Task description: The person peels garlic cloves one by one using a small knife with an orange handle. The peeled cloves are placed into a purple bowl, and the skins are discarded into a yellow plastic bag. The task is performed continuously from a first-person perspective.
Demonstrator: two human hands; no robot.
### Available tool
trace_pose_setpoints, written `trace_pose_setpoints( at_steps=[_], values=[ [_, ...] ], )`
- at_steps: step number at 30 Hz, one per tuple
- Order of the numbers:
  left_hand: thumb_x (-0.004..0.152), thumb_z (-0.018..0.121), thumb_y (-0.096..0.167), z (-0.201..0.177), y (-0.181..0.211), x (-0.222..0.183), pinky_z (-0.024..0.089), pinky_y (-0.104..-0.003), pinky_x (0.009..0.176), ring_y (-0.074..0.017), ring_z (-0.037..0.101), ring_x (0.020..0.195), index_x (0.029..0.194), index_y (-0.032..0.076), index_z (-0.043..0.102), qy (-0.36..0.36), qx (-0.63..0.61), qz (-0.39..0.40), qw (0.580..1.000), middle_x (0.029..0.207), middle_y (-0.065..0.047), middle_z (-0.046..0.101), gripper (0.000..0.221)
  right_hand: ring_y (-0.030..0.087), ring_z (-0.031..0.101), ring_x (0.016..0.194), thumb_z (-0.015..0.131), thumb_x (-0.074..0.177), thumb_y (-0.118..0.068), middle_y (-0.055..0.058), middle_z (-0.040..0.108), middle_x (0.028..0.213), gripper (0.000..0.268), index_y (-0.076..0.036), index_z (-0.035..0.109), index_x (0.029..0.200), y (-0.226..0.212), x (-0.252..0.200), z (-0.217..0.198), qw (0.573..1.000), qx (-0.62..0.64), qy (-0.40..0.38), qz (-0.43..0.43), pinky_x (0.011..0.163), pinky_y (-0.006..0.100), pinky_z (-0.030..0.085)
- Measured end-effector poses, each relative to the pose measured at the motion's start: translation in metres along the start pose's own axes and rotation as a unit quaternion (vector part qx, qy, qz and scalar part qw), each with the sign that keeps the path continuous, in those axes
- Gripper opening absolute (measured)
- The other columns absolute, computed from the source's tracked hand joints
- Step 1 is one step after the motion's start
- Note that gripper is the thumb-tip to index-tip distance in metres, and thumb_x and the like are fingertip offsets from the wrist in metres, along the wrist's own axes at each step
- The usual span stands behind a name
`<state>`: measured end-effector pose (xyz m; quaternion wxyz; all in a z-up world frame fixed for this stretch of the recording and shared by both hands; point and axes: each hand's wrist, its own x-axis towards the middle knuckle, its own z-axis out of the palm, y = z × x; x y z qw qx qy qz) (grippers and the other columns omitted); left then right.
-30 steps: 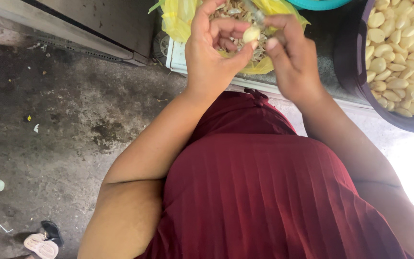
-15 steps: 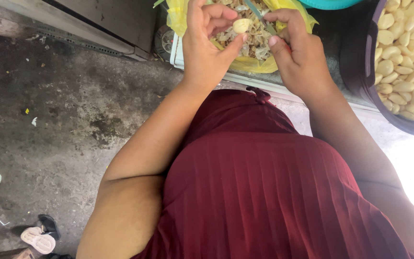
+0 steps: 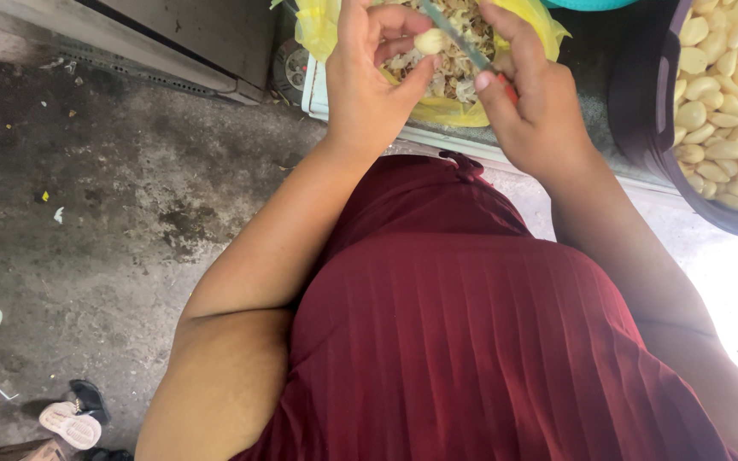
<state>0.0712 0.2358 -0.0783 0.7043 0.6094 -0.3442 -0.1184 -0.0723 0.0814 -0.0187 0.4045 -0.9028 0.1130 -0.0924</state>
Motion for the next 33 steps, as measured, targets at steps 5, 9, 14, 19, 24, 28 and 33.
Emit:
trace_pose_setpoints(
  at_steps=[5, 9, 14, 19, 24, 28, 33],
  values=[
    [0.093, 0.077, -0.016, 0.002, -0.003, -0.003, 0.064, -0.030, 0.101, -0.0165, 0.071, 0.110, 0.150, 0.004, 0.032, -0.007, -0.079, -0.030, 0.996, 0.124, -0.009, 0.067, 0.075, 0.021, 0.059, 0.071, 0.064, 0.107, -0.004, 0.008, 0.058, 0.080, 0.057, -0.008, 0.041, 0.159, -0.006, -0.001, -0.002, 0.998, -0.010, -0.025, -0.050, 0.071, 0.033, 0.048],
    [0.095, 0.077, -0.017, 0.001, -0.003, -0.003, 0.065, -0.030, 0.102, -0.0167, 0.072, 0.112, 0.149, 0.005, 0.031, -0.017, -0.083, -0.030, 0.996, 0.121, -0.010, 0.067, 0.074, 0.023, 0.060, 0.071, 0.066, 0.106, -0.004, 0.009, 0.056, 0.080, 0.057, -0.010, 0.045, 0.159, -0.007, 0.001, 0.000, 0.998, -0.023, -0.019, -0.051, 0.071, 0.034, 0.048],
    [0.098, 0.076, -0.016, 0.001, -0.004, -0.001, 0.064, -0.030, 0.102, -0.0168, 0.071, 0.113, 0.154, 0.006, 0.021, -0.025, -0.141, -0.031, 0.989, 0.128, -0.010, 0.065, 0.082, 0.024, 0.062, 0.075, 0.066, 0.108, -0.006, 0.012, 0.062, 0.092, 0.053, -0.011, 0.046, 0.157, -0.004, 0.001, -0.001, 0.996, -0.036, -0.014, -0.084, 0.078, 0.036, 0.051],
    [0.098, 0.078, -0.016, -0.002, -0.002, 0.002, 0.065, -0.030, 0.099, -0.0178, 0.074, 0.109, 0.150, 0.004, 0.025, -0.042, -0.114, -0.045, 0.992, 0.124, -0.012, 0.067, 0.077, 0.027, 0.064, 0.079, 0.066, 0.106, -0.007, 0.013, 0.065, 0.096, 0.055, -0.014, 0.048, 0.157, -0.006, 0.001, -0.006, 0.996, -0.050, -0.018, -0.071, 0.078, 0.037, 0.052],
    [0.096, 0.077, -0.018, -0.005, 0.002, 0.008, 0.067, -0.031, 0.099, -0.0189, 0.075, 0.111, 0.147, 0.001, 0.027, -0.055, -0.110, -0.050, 0.991, 0.122, -0.013, 0.069, 0.074, 0.028, 0.064, 0.076, 0.066, 0.103, -0.008, 0.013, 0.062, 0.089, 0.056, -0.013, 0.050, 0.156, -0.010, 0.003, -0.010, 0.997, -0.052, -0.031, -0.049, 0.075, 0.037, 0.051],
    [0.095, 0.075, -0.018, -0.008, 0.007, 0.010, 0.068, -0.031, 0.096, -0.0190, 0.076, 0.109, 0.138, -0.002, 0.033, -0.074, -0.102, -0.076, 0.989, 0.121, -0.014, 0.070, 0.062, 0.028, 0.065, 0.078, 0.065, 0.103, -0.007, 0.014, 0.065, 0.095, 0.054, -0.012, 0.048, 0.154, -0.010, 0.001, -0.012, 0.996, -0.048, -0.025, -0.074, 0.077, 0.037, 0.052],
    [0.098, 0.079, -0.013, -0.010, 0.011, 0.014, 0.066, -0.029, 0.099, -0.0178, 0.075, 0.111, 0.147, -0.001, 0.024, -0.090, -0.115, -0.060, 0.987, 0.121, -0.013, 0.071, 0.075, 0.024, 0.062, 0.077, 0.061, 0.112, -0.004, 0.018, 0.069, 0.114, 0.043, -0.004, 0.044, 0.151, -0.003, -0.003, -0.010, 0.992, -0.007, 0.033, -0.118, 0.080, 0.034, 0.051]
  ],
)
